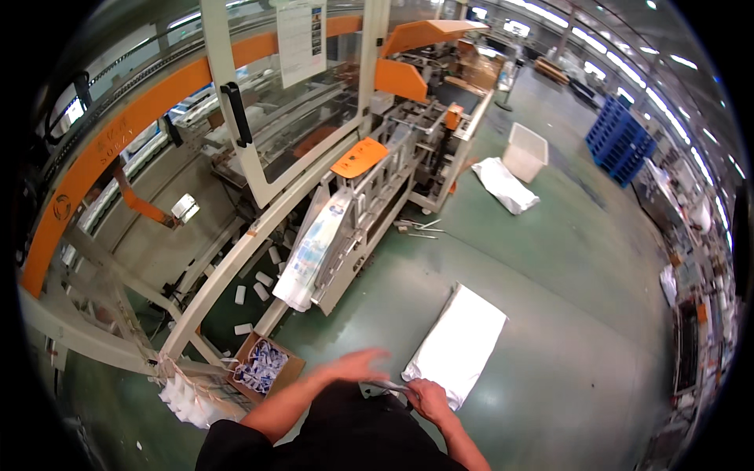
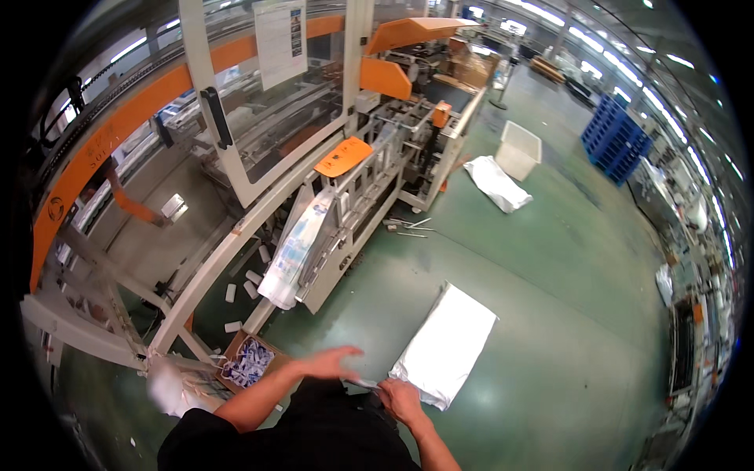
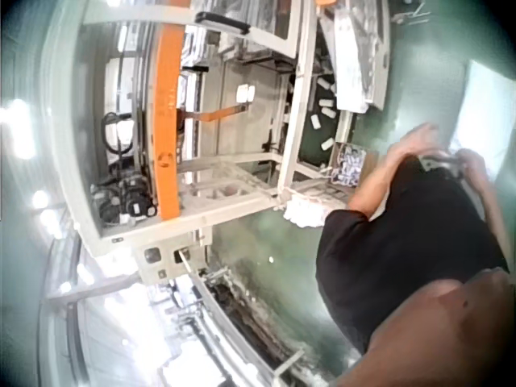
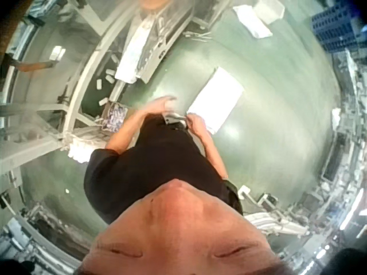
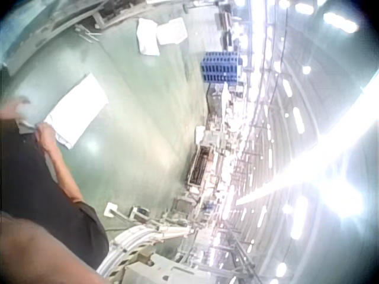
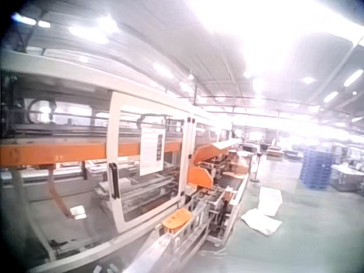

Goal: The person operates a packaging machine in a factory, loading white cylindrical items into the machine and adjusting the control panel. They then place packaged items onto a conveyor belt and handle plastic bags, moving around the workspace to manage materials.

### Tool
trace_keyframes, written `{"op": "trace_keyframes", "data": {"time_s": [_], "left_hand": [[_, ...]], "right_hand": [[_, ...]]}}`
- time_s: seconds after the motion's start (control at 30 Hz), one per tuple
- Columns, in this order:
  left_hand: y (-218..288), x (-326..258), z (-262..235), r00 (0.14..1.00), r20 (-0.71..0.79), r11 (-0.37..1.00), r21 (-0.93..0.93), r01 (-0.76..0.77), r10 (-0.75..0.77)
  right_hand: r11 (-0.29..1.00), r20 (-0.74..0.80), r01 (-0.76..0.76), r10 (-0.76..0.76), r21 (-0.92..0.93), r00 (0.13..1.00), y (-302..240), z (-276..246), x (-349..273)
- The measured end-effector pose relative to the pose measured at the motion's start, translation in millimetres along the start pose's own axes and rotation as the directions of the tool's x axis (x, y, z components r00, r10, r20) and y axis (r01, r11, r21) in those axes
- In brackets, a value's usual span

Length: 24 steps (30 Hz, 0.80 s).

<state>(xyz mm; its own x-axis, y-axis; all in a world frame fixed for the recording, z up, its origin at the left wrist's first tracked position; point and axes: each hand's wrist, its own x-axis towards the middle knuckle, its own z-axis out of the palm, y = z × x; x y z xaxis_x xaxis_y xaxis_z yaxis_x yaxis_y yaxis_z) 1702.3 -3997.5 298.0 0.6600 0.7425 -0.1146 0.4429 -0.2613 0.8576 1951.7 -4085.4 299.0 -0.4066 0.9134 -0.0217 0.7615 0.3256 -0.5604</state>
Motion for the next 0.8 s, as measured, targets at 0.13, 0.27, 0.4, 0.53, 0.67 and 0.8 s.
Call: {"op": "trace_keyframes", "data": {"time_s": [0.13,0.27,0.4,0.53,0.67,0.8], "left_hand": [[-81,85,-108,0.839,-0.456,0.919,-0.375,0.122,-0.297],[-156,191,-232,0.597,-0.544,0.613,-0.783,-0.108,-0.589],[-252,314,-338,0.497,-0.488,0.362,-0.871,-0.332,-0.718],[-330,405,-396,0.367,-0.244,0.136,-0.945,-0.296,-0.898],[-344,445,-414,0.443,-0.141,-0.048,-0.920,-0.389,-0.885],[-334,424,-441,0.637,-0.322,-0.177,-0.786,-0.593,-0.701]], "right_hand": [[0.987,0.083,0.149,-0.143,-0.066,0.986,27,-52,98],[0.995,0.057,0.090,-0.088,-0.036,0.995,63,-81,177],[0.993,-0.034,-0.105,0.103,-0.051,0.994,87,-97,252],[0.978,-0.133,-0.204,0.207,0.033,0.969,89,-120,326],[0.978,-0.153,-0.203,0.207,0.041,0.966,75,-149,403],[0.992,-0.112,-0.123,0.124,0.017,0.986,86,-167,472]]}}
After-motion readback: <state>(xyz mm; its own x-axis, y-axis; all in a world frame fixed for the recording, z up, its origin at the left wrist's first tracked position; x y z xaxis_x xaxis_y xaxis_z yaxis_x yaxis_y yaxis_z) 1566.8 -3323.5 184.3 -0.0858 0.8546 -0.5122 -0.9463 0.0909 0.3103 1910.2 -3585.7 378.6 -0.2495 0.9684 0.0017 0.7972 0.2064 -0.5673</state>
